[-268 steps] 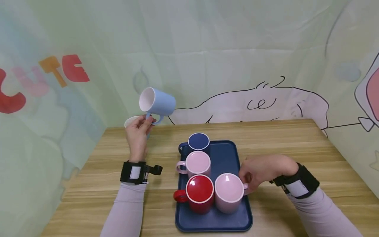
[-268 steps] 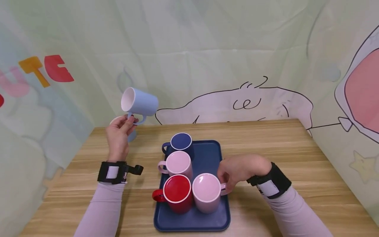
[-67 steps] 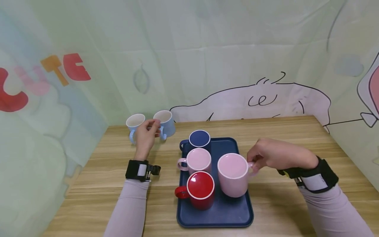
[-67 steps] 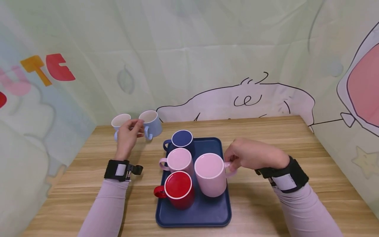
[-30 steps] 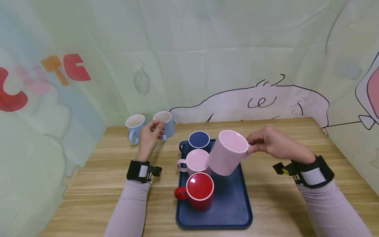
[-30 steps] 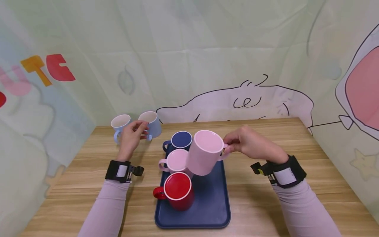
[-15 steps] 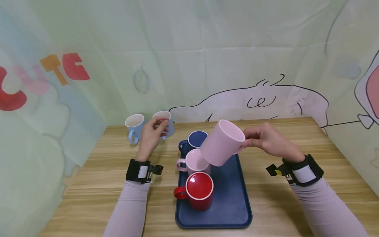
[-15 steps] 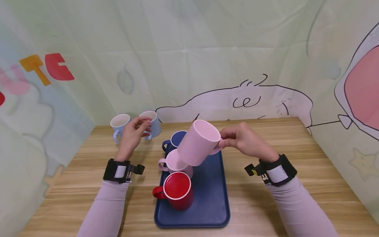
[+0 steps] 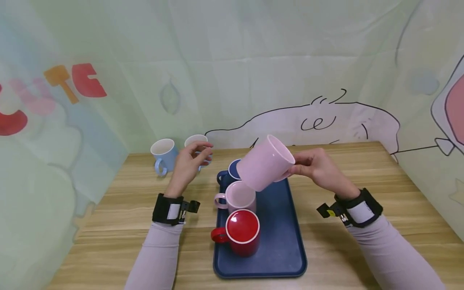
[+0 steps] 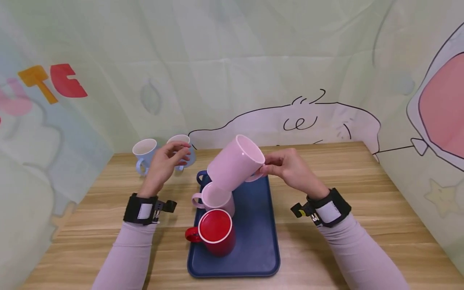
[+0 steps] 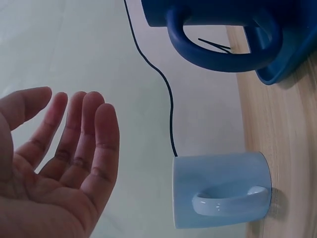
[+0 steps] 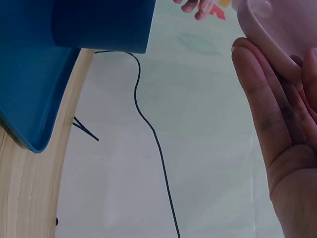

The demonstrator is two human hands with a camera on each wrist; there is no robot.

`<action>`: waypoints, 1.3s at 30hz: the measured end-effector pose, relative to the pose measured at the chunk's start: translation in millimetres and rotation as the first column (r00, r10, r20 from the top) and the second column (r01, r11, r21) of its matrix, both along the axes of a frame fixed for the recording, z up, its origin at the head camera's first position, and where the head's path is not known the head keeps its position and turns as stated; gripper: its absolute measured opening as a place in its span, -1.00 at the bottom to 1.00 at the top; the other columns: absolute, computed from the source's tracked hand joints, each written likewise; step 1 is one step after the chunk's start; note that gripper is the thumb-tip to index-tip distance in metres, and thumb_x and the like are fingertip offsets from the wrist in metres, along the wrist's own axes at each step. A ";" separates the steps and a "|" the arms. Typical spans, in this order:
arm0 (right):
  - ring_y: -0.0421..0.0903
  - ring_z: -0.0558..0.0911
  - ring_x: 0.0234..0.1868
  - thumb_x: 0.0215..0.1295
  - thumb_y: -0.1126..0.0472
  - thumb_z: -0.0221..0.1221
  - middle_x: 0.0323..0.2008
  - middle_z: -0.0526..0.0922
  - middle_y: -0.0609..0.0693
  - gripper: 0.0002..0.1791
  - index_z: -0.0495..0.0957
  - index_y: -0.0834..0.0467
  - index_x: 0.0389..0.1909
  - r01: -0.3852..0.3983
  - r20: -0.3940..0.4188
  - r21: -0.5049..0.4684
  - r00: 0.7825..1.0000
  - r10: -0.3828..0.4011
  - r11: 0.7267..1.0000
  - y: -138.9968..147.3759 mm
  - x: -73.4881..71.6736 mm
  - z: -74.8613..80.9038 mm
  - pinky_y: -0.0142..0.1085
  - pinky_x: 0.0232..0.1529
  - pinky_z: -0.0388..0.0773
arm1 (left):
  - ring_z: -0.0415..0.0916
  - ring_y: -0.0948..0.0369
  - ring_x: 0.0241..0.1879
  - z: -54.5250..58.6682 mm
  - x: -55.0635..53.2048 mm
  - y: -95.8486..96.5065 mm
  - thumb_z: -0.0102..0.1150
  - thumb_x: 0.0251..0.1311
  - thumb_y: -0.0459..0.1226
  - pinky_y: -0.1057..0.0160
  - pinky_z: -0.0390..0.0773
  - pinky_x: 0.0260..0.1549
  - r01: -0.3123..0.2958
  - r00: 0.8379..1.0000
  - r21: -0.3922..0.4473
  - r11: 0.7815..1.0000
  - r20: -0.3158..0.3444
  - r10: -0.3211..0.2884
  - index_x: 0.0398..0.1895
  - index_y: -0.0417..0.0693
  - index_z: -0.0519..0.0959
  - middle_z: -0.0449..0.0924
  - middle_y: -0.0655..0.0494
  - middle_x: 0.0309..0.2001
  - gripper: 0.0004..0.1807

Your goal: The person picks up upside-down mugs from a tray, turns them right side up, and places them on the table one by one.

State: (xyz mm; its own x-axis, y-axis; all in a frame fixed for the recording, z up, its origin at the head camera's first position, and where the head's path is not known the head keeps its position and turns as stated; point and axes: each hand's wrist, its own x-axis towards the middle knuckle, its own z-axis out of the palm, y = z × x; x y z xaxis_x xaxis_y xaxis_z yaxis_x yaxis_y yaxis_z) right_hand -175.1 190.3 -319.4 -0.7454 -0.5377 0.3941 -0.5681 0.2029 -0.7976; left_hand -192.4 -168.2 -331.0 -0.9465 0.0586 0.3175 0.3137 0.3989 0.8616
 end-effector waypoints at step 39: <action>0.11 0.71 -0.22 0.32 0.33 0.16 -0.22 0.69 0.30 -0.76 0.60 0.30 -0.03 0.112 0.083 -0.388 0.993 -0.086 0.915 -53.0 -16.3 -15.2 -0.09 -0.17 0.67 | 0.54 0.10 0.00 -10.3 1.1 27.8 0.14 0.32 -0.16 0.00 0.58 0.00 0.272 0.962 -0.012 0.962 0.036 -0.271 0.07 -0.02 0.54 0.61 -0.10 0.03 -0.69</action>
